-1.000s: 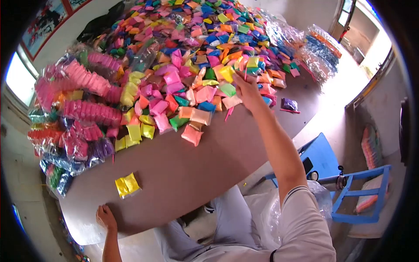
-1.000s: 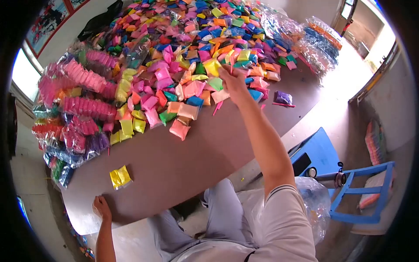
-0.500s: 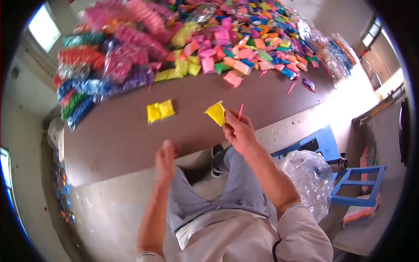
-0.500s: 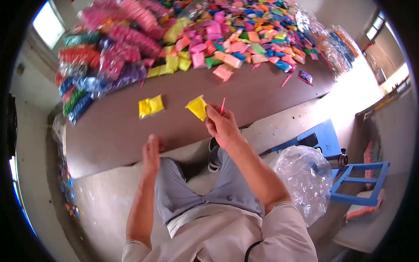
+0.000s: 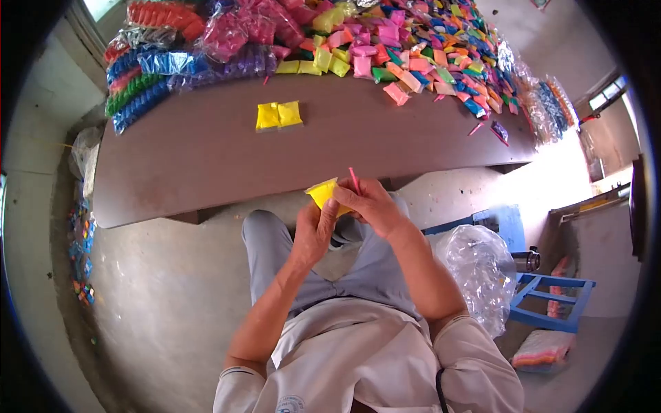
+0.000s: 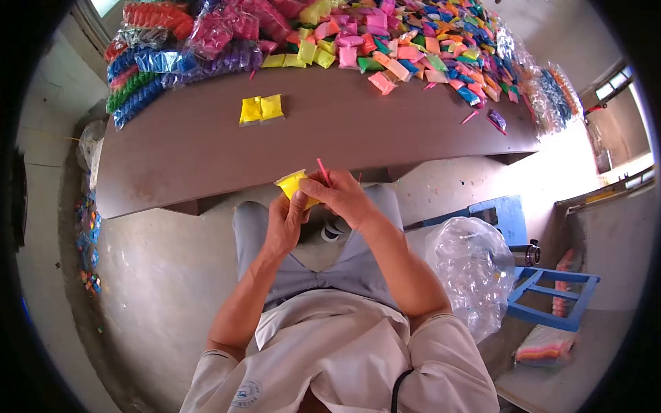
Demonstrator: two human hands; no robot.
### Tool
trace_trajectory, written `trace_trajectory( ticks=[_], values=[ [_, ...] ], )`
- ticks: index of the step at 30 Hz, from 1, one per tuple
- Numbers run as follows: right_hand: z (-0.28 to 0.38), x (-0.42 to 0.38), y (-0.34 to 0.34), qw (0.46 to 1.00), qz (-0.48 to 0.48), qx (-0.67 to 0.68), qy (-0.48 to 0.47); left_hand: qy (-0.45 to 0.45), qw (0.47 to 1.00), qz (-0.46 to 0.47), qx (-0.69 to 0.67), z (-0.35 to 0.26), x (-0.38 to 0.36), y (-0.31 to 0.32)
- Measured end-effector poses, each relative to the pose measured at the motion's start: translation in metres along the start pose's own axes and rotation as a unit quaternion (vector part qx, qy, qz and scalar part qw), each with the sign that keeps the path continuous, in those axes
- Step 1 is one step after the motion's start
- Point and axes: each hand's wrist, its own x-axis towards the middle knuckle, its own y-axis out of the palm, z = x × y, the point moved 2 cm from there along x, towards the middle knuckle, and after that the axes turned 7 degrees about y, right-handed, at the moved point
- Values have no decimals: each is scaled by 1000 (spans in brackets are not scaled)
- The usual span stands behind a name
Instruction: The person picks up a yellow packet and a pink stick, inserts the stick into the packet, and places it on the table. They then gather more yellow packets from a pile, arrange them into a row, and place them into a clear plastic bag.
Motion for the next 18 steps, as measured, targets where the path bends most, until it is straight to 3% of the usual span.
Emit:
trace_trajectory(
  ticks=[3, 5, 9, 12, 14, 18],
  values=[
    [-8, 1, -9, 996, 75, -42, 26, -5, 1000, 14, 11, 0, -8, 11],
    [-26, 3, -7, 997, 32, 69, -28, -26, 999, 24, 25, 1, -10, 14],
    [-38, -4, -7, 978, -26, 203, -26, -51, 997, 45, -26, 5, -3, 15],
    [-37, -8, -18, 981, -35, 188, -28, -53, 995, 64, -58, 1, 1, 17],
    [-16, -21, -20, 995, 9, 88, -37, -54, 994, 76, -64, -4, 2, 19],
    [-13, -21, -25, 995, 64, 10, -76, -52, 994, 78, -52, -2, 3, 21]
  ],
)
